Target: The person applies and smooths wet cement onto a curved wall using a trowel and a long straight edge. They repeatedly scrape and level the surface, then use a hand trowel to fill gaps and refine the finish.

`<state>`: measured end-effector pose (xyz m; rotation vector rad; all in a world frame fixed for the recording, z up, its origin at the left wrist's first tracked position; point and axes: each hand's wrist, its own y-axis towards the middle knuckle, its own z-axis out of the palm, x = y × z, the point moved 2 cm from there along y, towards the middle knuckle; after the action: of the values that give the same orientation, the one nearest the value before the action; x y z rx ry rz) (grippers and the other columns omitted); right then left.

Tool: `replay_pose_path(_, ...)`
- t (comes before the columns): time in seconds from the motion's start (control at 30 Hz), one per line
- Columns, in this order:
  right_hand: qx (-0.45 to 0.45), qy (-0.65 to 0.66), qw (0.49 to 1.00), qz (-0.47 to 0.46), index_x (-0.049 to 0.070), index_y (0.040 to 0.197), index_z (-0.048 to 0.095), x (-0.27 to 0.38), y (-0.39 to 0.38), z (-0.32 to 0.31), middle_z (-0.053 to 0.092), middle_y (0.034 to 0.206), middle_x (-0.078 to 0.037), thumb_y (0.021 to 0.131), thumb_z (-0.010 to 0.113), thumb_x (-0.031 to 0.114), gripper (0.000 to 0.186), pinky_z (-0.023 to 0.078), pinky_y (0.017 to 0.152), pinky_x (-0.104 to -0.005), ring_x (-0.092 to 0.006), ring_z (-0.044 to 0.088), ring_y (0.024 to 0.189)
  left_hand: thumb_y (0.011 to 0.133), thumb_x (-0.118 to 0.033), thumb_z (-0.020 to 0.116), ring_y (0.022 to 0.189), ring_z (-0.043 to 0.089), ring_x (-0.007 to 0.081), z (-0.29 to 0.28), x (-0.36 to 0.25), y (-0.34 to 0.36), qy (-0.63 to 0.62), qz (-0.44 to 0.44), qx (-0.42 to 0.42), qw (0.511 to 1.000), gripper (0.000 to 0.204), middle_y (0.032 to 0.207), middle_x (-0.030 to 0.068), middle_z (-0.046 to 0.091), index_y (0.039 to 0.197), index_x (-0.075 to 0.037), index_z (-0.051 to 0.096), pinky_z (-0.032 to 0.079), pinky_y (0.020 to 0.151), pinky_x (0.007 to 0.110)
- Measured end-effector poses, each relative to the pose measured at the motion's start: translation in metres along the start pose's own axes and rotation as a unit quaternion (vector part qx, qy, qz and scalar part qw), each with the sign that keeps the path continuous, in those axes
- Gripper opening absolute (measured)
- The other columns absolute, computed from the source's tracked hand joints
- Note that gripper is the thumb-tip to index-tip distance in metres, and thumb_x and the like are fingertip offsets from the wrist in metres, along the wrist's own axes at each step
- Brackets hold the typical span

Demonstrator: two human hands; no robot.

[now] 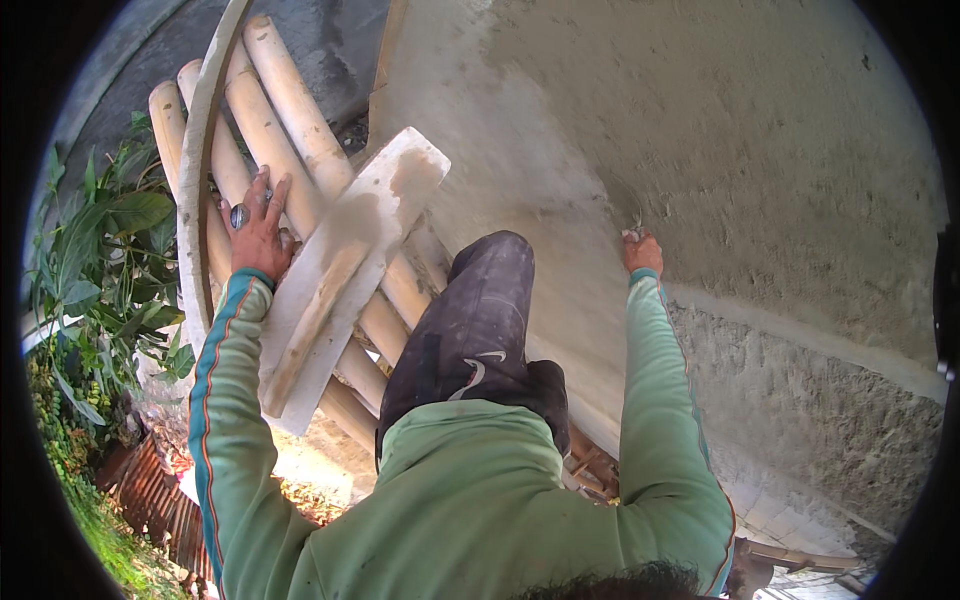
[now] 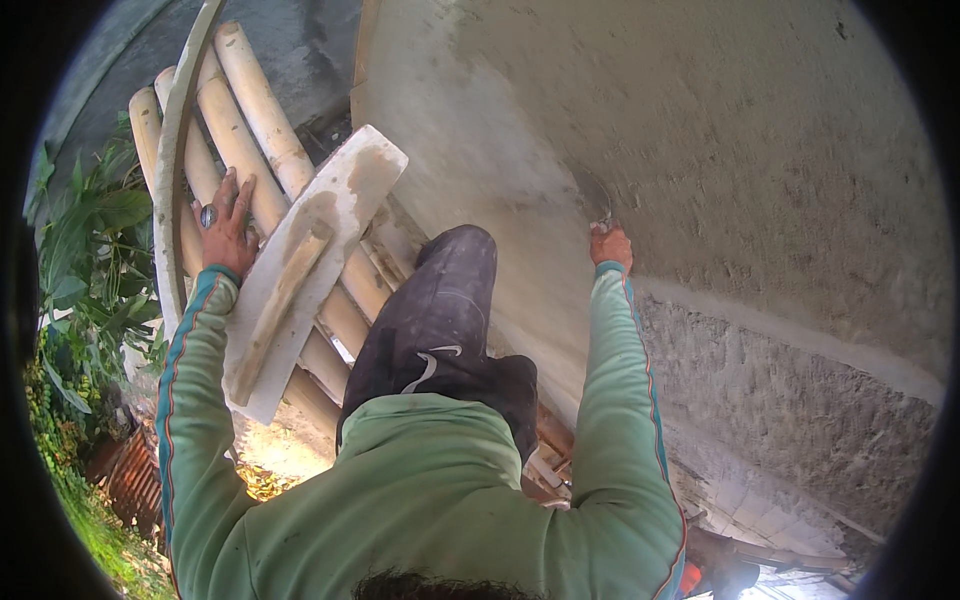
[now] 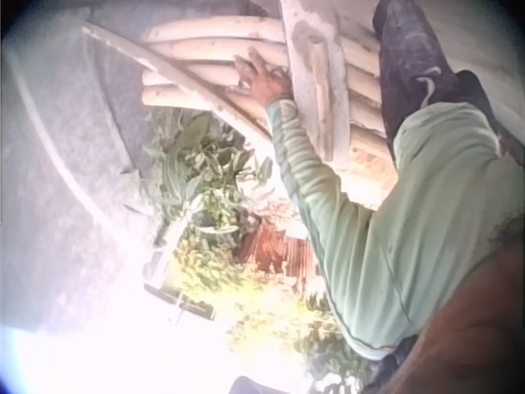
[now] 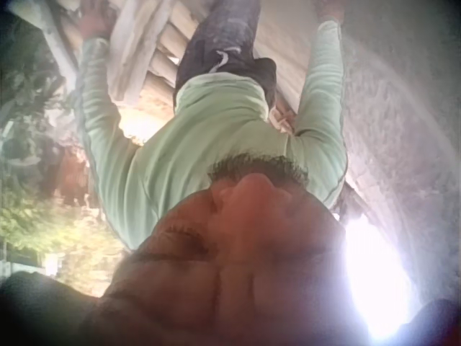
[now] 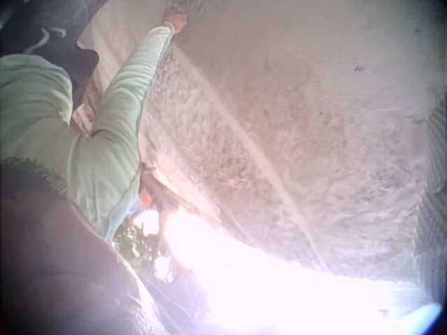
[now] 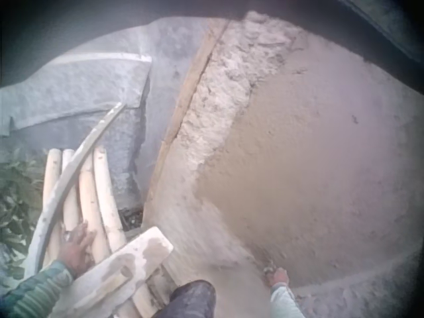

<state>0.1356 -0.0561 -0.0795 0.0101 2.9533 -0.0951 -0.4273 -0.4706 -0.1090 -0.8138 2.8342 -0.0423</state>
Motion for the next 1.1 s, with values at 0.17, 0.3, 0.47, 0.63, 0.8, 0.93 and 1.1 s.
replay_pose_path(0.17,-0.050,0.118,0.990,-0.058,0.011,0.130,0.064,0.052,0.013,-0.052,0.072,0.112,-0.022,0.091,0.065,0.054,0.057,0.051,0.094,-0.0517,-0.0430,0.067,0.109,0.072,-0.010,0.070,0.152,0.028,0.0287,0.005,0.007,-0.011,0.014,-0.011,-0.010,1.000,0.100,0.169,0.0062,0.017,0.160,-0.031,0.028,0.013,0.119,0.071)
replay_pose_path(0.3,-0.060,0.239,0.965,-0.089,0.008,0.124,0.067,0.034,0.011,-0.046,0.073,0.109,-0.023,0.092,0.065,0.053,0.056,0.050,0.091,-0.0523,-0.0428,0.068,0.106,0.071,-0.010,0.070,0.152,0.029,0.0287,0.006,0.007,-0.009,0.000,-0.009,-0.016,1.000,0.100,0.169,0.0066,0.019,0.160,-0.031,0.029,0.012,0.119,0.071)
replay_pose_path(0.47,0.147,0.132,0.980,0.010,0.007,0.126,0.067,-0.028,0.035,0.023,0.070,0.116,-0.025,0.090,0.067,0.054,0.060,0.050,0.098,-0.0490,-0.0416,0.066,0.115,0.071,-0.011,0.072,0.151,0.031,0.0289,0.000,0.005,-0.007,-0.008,-0.002,-0.022,1.000,0.100,0.168,0.0069,0.021,0.159,-0.031,0.031,0.013,0.119,0.071)
replay_pose_path(0.63,0.127,-0.048,0.989,0.053,0.011,0.137,0.062,-0.081,0.009,0.054,0.067,0.128,-0.024,0.086,0.070,0.053,0.066,0.049,0.106,-0.0474,-0.0408,0.062,0.123,0.071,-0.013,0.072,0.151,0.030,0.0289,0.003,0.003,-0.001,-0.004,0.005,-0.021,1.000,0.099,0.168,0.0071,0.021,0.159,-0.031,0.031,0.012,0.119,0.071)
replay_pose_path(0.8,0.063,-0.067,0.996,0.008,0.013,0.130,0.066,-0.027,-0.006,-0.008,0.069,0.125,-0.021,0.089,0.069,0.048,0.054,0.050,0.101,-0.0499,-0.0406,0.064,0.119,0.071,-0.012,0.070,0.152,0.029,0.0289,0.008,0.008,-0.009,-0.003,-0.007,-0.025,1.000,0.098,0.168,0.0067,0.021,0.159,-0.031,0.030,0.012,0.119,0.071)
replay_pose_path(0.93,-0.043,0.071,0.996,-0.026,0.012,0.123,0.067,0.011,-0.012,-0.058,0.072,0.116,-0.020,0.092,0.067,0.046,0.046,0.052,0.094,-0.0516,-0.0412,0.067,0.111,0.072,-0.009,0.068,0.152,0.029,0.0291,0.009,0.008,-0.007,-0.006,-0.004,-0.027,1.000,0.098,0.168,0.0064,0.020,0.160,-0.031,0.030,0.012,0.119,0.071)
replay_pose_path(1.1,-0.134,0.298,0.940,-0.093,0.013,0.122,0.067,0.005,-0.027,-0.079,0.072,0.114,-0.019,0.095,0.065,0.046,0.043,0.052,0.093,-0.0511,-0.0421,0.066,0.109,0.072,-0.006,0.065,0.152,0.029,0.0294,0.005,0.006,-0.008,0.005,-0.011,-0.020,1.000,0.097,0.168,0.0069,0.022,0.160,-0.030,0.031,0.012,0.119,0.071)
